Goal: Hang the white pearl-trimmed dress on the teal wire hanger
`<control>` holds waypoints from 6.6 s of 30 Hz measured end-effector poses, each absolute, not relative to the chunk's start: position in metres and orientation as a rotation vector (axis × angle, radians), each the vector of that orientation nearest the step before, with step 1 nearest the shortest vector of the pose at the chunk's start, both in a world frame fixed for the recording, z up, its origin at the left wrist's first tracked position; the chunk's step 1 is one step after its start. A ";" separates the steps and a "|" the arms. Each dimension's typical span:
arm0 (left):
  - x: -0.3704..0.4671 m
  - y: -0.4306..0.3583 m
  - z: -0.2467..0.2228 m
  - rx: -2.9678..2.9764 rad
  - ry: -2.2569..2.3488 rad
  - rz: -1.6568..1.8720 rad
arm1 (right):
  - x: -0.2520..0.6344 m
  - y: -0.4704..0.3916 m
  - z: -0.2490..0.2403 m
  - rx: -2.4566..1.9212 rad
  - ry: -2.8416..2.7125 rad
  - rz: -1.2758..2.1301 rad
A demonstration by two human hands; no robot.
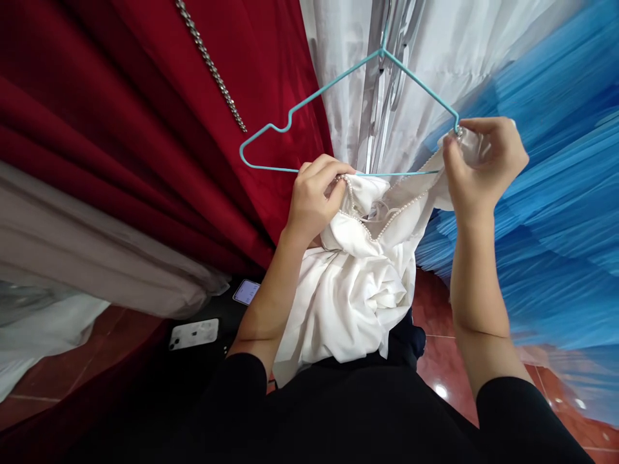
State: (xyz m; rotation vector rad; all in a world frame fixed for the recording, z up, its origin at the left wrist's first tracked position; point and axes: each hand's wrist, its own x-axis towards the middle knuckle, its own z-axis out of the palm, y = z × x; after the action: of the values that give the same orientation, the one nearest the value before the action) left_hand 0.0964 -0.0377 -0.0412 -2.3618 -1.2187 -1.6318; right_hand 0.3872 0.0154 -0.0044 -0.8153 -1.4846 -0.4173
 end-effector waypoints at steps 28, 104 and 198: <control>0.105 -0.042 -0.035 -2.494 -1.275 -1.746 | 0.401 -0.076 0.016 -1.382 -2.165 0.043; 0.127 -0.049 -0.029 -2.546 -1.325 -1.495 | 0.393 -0.013 0.020 -1.078 -1.501 -0.481; 0.069 -0.034 -0.038 -2.305 -1.262 -1.614 | 0.419 -0.029 0.005 -1.401 -1.344 -0.051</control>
State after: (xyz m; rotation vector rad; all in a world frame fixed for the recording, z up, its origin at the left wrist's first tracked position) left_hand 0.0692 -0.0336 -0.0376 -2.3046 -1.2620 -1.6141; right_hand 0.4189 -0.0286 0.0048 -1.4013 -1.3443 -0.0507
